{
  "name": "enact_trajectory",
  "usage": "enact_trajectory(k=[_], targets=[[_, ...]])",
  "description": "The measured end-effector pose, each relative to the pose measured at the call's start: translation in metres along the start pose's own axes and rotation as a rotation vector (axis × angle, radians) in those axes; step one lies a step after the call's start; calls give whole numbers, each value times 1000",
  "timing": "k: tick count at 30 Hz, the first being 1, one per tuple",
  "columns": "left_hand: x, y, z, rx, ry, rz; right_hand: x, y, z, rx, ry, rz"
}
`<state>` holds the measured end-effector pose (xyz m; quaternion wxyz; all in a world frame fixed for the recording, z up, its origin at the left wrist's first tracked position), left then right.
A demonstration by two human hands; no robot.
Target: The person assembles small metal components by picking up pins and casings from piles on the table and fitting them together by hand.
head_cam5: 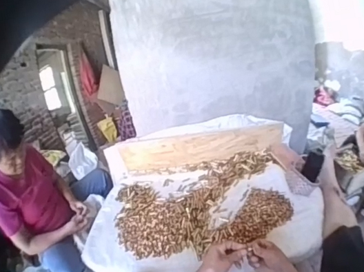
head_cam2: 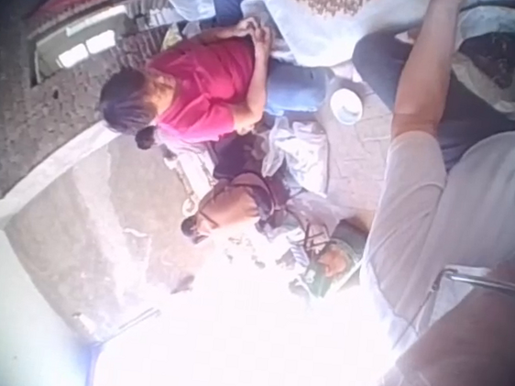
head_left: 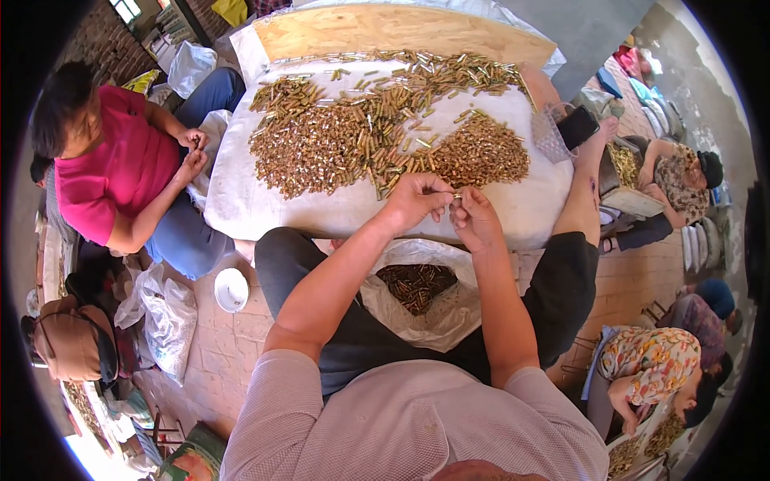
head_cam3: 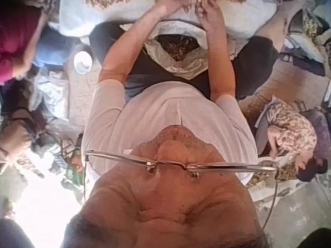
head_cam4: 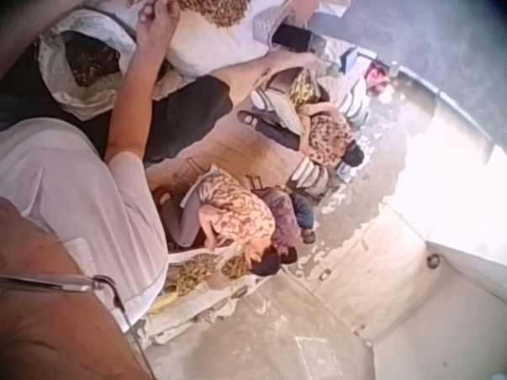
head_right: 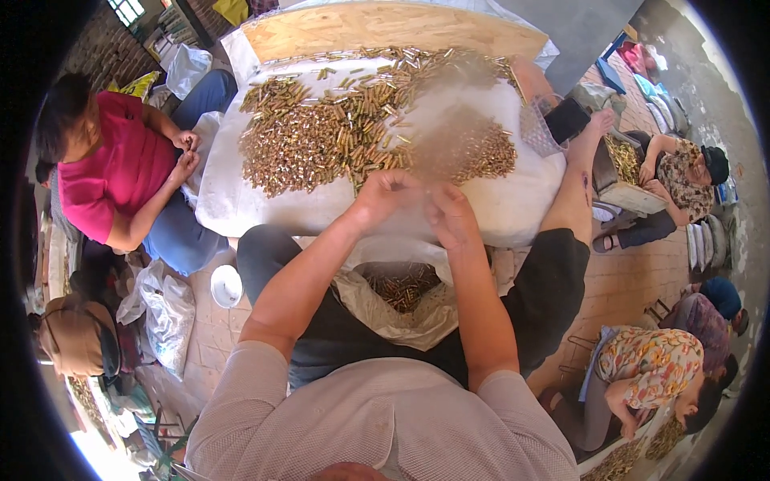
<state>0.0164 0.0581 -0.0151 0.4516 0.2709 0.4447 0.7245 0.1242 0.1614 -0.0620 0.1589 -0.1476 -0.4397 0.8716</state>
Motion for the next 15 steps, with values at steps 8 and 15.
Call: enact_trajectory(k=[8,15], targets=[[4,0,6,53,-27,-2,-6,-9,-2,-51,104,-27],[19,14,-14,496,13,14,-13,-29,-7,-401,142,-27]])
Point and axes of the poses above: each hand's wrist, its own x-axis towards the middle knuckle, its own z-axis out of the palm, y = z × x, the point moved 5 cm from there along x, towards the middle knuckle, and after that the axes turned 12 degrees about -x, right-handed, at the moved point
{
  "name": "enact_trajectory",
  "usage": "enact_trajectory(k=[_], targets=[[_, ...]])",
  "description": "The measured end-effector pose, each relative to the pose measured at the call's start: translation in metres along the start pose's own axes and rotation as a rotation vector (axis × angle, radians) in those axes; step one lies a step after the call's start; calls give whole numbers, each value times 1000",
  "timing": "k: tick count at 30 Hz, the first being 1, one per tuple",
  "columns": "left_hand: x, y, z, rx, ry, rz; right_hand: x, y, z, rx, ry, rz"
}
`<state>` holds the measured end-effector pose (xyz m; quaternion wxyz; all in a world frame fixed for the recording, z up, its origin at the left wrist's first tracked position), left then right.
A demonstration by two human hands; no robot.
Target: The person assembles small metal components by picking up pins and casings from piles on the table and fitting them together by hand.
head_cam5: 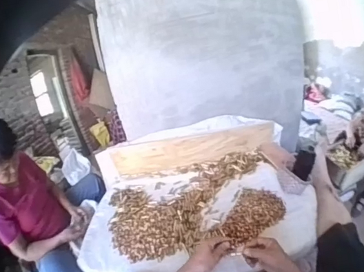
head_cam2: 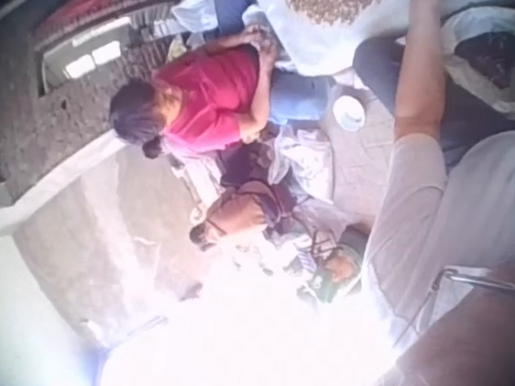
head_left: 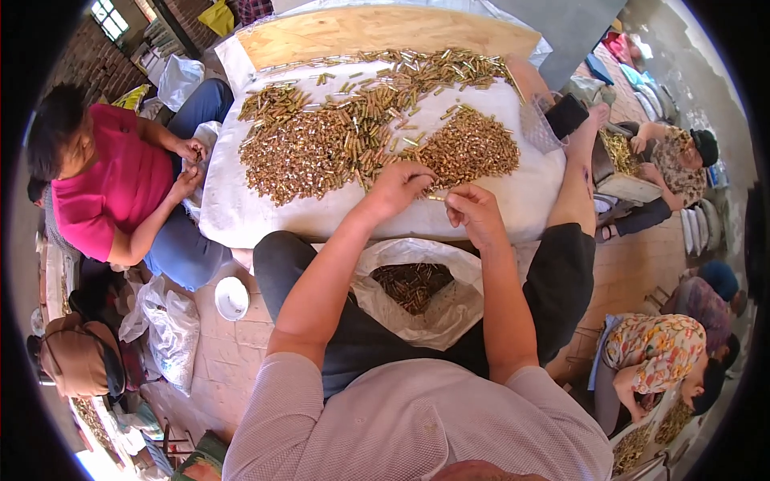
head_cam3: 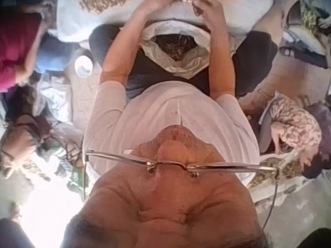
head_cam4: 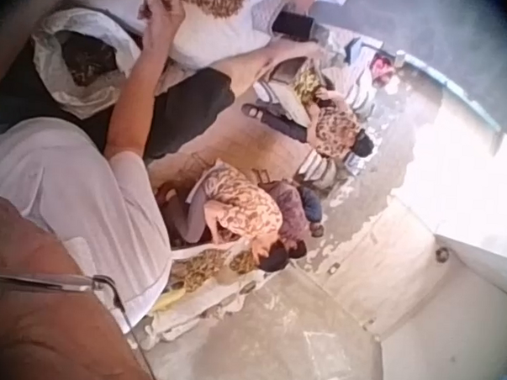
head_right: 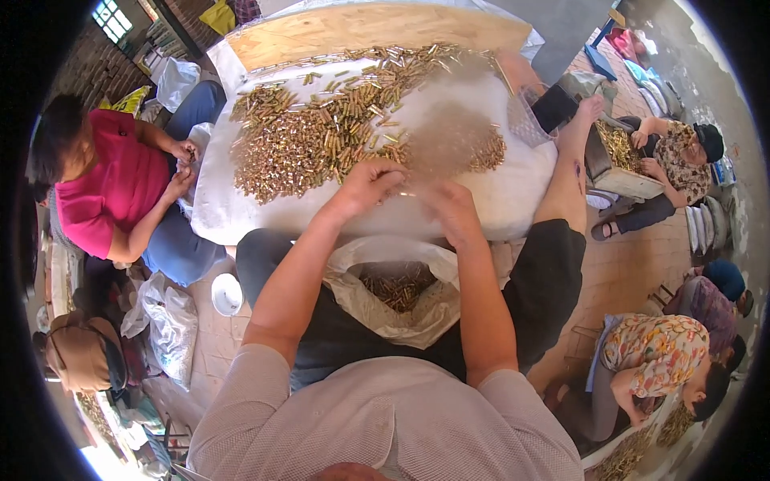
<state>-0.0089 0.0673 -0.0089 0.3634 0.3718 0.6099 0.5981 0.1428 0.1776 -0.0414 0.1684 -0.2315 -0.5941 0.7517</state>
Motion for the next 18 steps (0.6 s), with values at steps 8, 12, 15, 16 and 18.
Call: enact_trajectory(k=[8,12,15,16,18], targets=[[-9,-3,5,839,-17,250,1,7,13,-645,-331,-81],[-9,-2,10,978,-58,245,18,9,7,-1117,58,-439],[-10,-1,7,988,-58,261,25,4,20,-1241,184,-499],[-9,-1,5,989,-57,258,24,0,26,-1329,227,-573],[-8,-1,5,1007,-64,289,27,6,26,-1390,222,-530]])
Point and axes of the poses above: each hand's wrist, its own x-axis towards the middle knuckle, its own z-axis out of the palm, y = z × x, the point moved 5 cm from there along x, towards the middle knuckle, and after that the axes turned 12 degrees about -x, right-handed, at the moved point
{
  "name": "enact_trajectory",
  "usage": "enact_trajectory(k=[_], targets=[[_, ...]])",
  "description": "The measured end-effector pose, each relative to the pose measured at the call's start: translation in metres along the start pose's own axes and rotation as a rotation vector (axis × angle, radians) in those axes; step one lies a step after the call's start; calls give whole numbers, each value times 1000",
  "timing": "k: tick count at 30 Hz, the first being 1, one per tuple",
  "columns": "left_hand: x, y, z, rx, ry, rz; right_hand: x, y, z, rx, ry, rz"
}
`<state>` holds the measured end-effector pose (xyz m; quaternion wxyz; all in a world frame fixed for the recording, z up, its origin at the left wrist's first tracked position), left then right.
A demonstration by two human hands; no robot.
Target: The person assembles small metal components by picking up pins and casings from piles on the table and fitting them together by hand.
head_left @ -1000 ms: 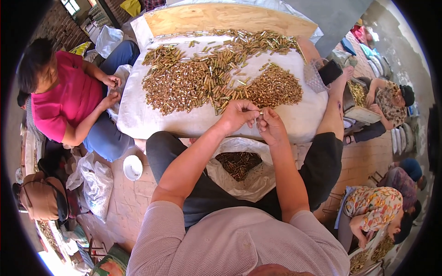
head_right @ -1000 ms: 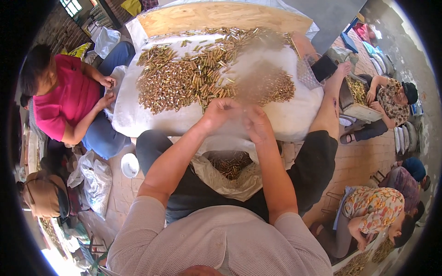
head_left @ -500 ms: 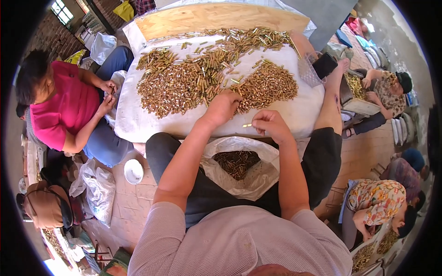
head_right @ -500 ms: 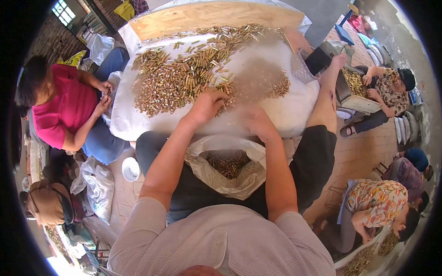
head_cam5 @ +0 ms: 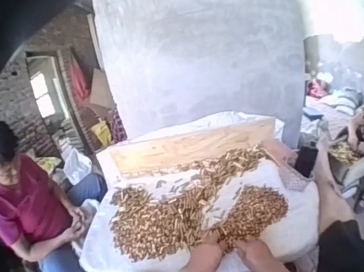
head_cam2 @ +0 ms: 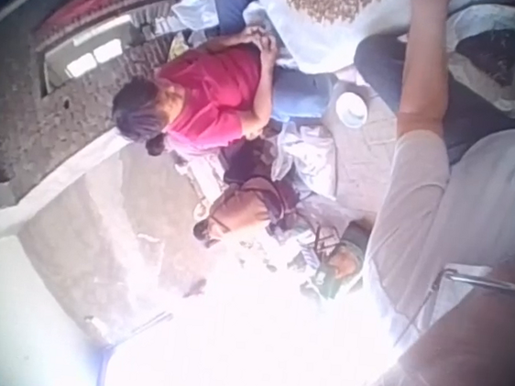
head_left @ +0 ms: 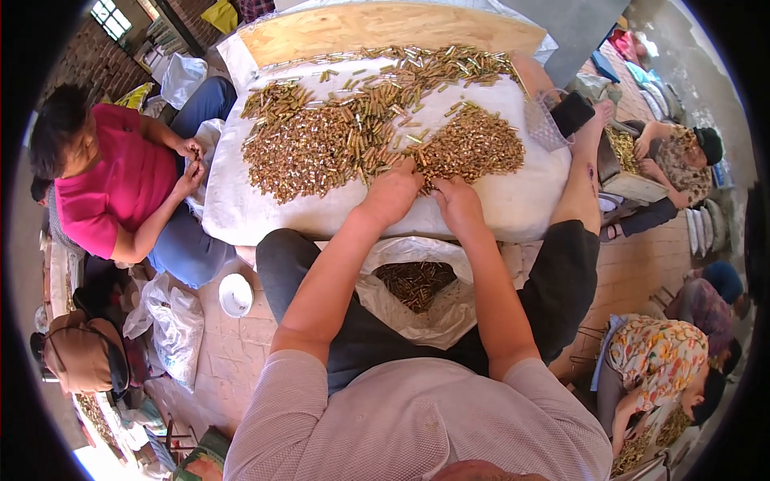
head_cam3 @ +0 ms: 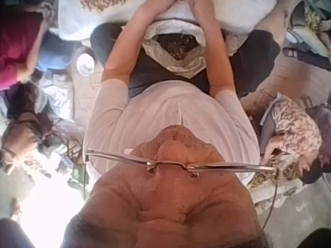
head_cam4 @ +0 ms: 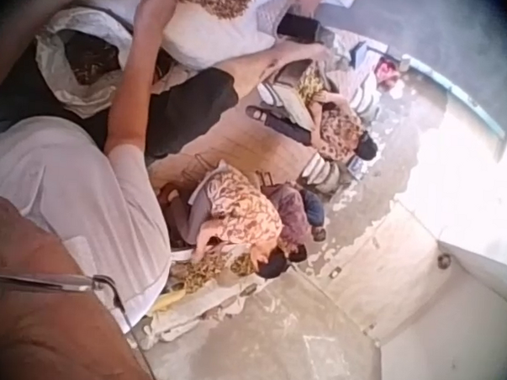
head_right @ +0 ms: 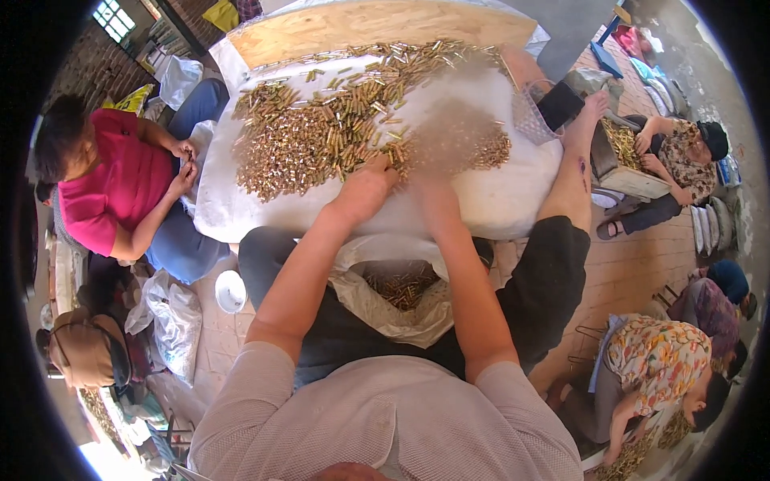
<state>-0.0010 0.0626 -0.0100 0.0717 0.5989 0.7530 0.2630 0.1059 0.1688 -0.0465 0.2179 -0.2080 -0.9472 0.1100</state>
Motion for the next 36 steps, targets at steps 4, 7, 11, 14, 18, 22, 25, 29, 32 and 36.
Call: enact_trajectory(k=[4,7,11,14,18,22,25,29,32,36], targets=[[-2,-13,-5,-107,57,-32,-3,-7,-7,82,89,-63],[3,-17,-10,-377,75,-44,-7,13,1,361,40,112],[3,-18,-11,-663,81,-101,-10,22,6,692,-82,301],[0,-21,-7,-810,51,-159,-13,12,-6,1051,-154,468],[0,-19,-5,-982,43,-162,-14,7,-14,1318,-126,486],[-1,-20,-1,-1081,7,-244,-14,5,-19,1378,-131,460],[0,-16,-2,-1102,-2,-260,-15,9,-16,1385,-113,449],[1,-12,-3,-1123,-25,-264,-14,12,-12,1380,-104,403],[1,-12,-3,-1121,-26,-269,-14,11,-13,1356,-104,387],[0,-8,-5,-1133,-54,-284,-13,9,-18,1324,-100,390]])
Point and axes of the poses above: each hand's wrist, its own x-axis towards the middle knuckle, its own z-axis out of the palm, y = z × x, the point moved 5 cm from there along x, towards the middle knuckle, and after that the axes turned 12 degrees about -x, right-handed, at the moved point
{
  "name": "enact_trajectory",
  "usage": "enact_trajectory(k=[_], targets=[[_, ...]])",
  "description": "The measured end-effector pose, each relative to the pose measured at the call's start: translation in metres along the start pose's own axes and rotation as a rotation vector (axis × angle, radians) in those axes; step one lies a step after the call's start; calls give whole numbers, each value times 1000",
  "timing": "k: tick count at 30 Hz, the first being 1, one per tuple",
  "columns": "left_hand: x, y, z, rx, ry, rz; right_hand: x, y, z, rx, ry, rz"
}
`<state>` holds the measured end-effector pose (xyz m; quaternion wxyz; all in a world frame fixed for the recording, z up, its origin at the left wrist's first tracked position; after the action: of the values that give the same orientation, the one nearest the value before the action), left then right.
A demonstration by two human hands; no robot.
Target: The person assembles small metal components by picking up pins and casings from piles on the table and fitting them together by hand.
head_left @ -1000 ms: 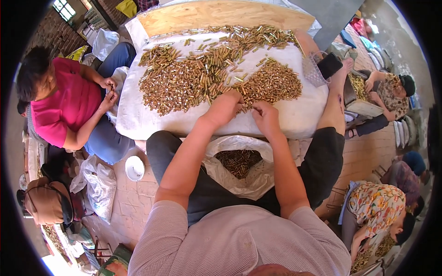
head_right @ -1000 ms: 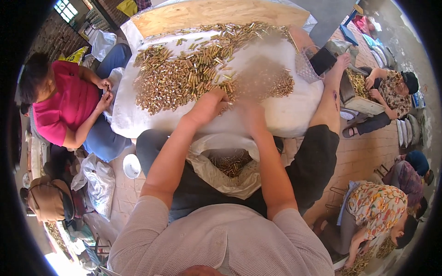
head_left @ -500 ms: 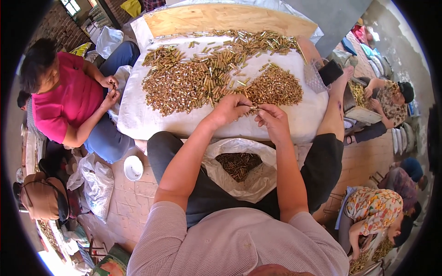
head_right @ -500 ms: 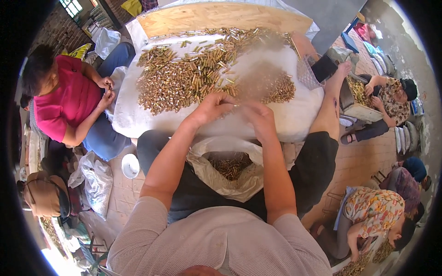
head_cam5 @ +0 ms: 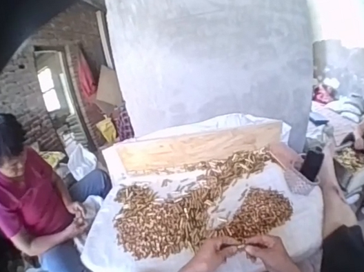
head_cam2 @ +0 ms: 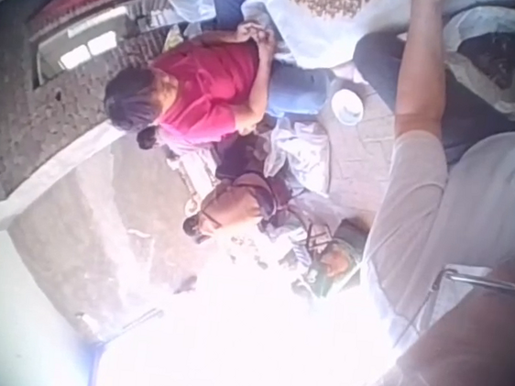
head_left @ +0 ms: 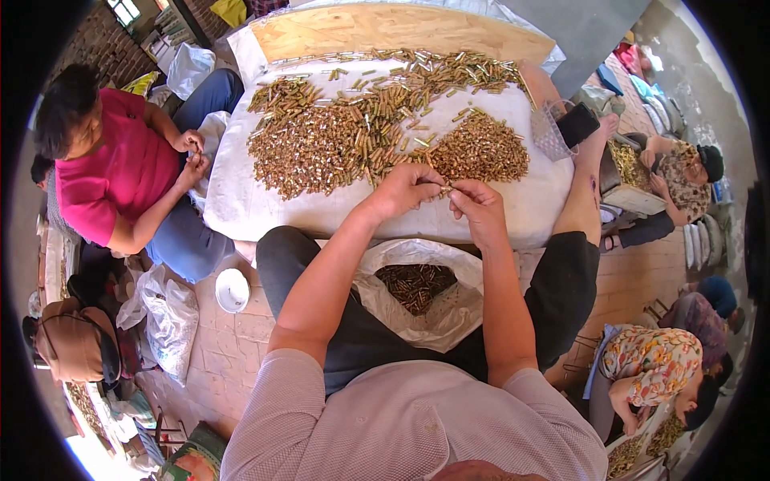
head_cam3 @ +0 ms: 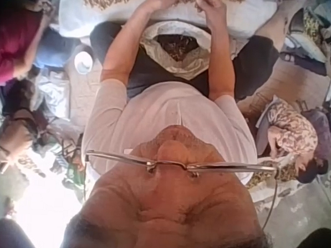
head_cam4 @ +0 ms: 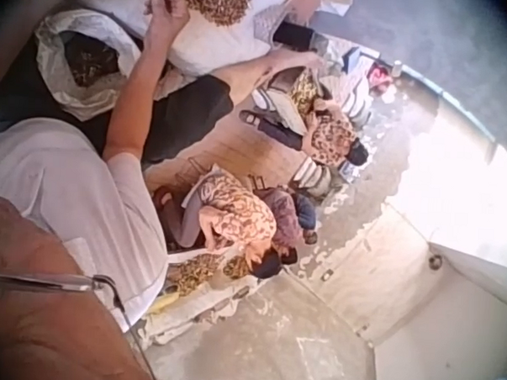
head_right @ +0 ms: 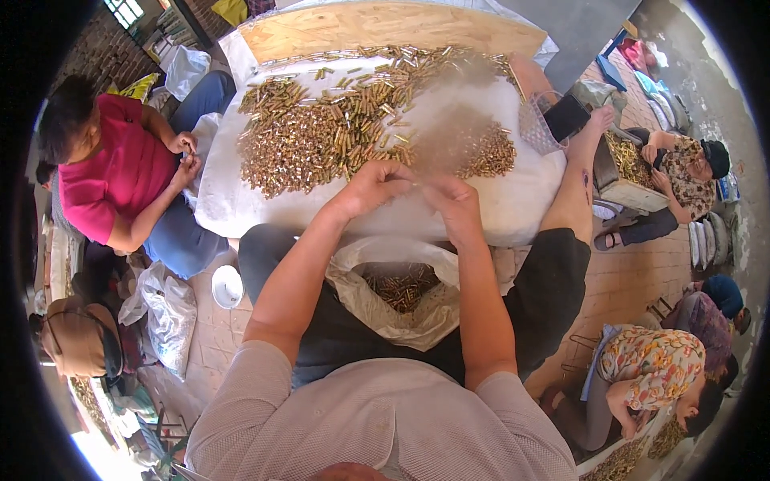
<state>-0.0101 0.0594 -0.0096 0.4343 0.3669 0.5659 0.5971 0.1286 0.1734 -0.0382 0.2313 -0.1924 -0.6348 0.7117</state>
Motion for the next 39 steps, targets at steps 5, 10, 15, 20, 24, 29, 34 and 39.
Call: enact_trajectory(k=[5,10,15,20,24,29,34,39], targets=[[-1,-1,0,-20,-4,-9,-3,-12,3,-71,-6,-32],[-2,-2,1,-6,5,8,-3,-14,5,-186,9,-46],[-5,5,5,-40,23,27,-2,-5,-1,8,-8,38],[-4,5,16,-137,-23,50,-2,16,-4,299,-72,170],[-5,3,21,-221,-36,50,-3,19,0,423,-100,158],[0,2,8,-93,-1,19,-6,10,-4,355,-68,185],[-2,0,-23,451,158,225,-19,-3,9,-215,-515,273],[-1,-9,9,874,50,267,5,28,-4,-818,-215,-155]])
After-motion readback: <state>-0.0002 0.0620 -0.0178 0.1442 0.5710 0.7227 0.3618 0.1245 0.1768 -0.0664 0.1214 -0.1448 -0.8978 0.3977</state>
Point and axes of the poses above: each hand's wrist, its own x-axis towards the middle knuckle, its own z-axis out of the palm, y = z × x, the point moved 5 cm from there along x, towards the middle knuckle, and after that the axes turned 12 degrees about -x, right-handed, at the moved point
